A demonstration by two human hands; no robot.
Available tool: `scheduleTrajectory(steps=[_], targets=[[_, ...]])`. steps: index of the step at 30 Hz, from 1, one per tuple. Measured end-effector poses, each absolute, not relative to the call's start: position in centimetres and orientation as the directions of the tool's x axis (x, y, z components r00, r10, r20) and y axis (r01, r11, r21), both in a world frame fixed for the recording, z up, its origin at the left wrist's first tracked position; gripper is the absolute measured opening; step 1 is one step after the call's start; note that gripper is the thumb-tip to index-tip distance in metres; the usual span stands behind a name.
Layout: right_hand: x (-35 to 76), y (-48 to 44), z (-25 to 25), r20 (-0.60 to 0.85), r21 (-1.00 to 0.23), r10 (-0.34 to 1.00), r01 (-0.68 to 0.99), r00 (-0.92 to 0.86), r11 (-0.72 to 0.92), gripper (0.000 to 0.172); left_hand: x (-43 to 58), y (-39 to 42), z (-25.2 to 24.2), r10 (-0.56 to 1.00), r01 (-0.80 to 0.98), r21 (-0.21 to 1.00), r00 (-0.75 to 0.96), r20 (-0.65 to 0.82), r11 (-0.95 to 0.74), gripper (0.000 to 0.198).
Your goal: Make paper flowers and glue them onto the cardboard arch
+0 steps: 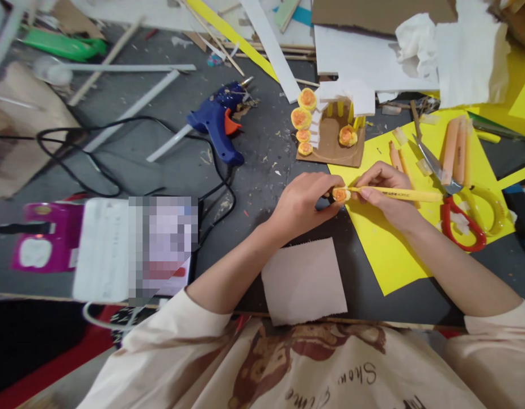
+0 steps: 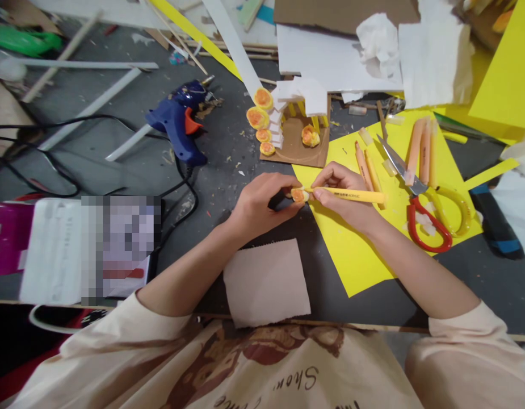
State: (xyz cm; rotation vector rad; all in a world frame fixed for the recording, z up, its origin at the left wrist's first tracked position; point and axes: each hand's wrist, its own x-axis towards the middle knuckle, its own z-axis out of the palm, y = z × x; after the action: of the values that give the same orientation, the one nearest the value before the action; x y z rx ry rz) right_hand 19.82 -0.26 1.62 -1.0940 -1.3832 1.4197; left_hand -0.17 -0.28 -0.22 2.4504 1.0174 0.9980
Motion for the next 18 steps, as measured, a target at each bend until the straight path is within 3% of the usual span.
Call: scheduleTrajectory(steps=[18], targets=[[19.94, -0.19, 1.42, -0.008, -0.999, 0.972, 0.032, -0.234, 0.0, 0.018, -0.27, -0.29, -0.22, 0.743, 0.54, 0.513, 0.533, 0.406, -0.667, 0.014]])
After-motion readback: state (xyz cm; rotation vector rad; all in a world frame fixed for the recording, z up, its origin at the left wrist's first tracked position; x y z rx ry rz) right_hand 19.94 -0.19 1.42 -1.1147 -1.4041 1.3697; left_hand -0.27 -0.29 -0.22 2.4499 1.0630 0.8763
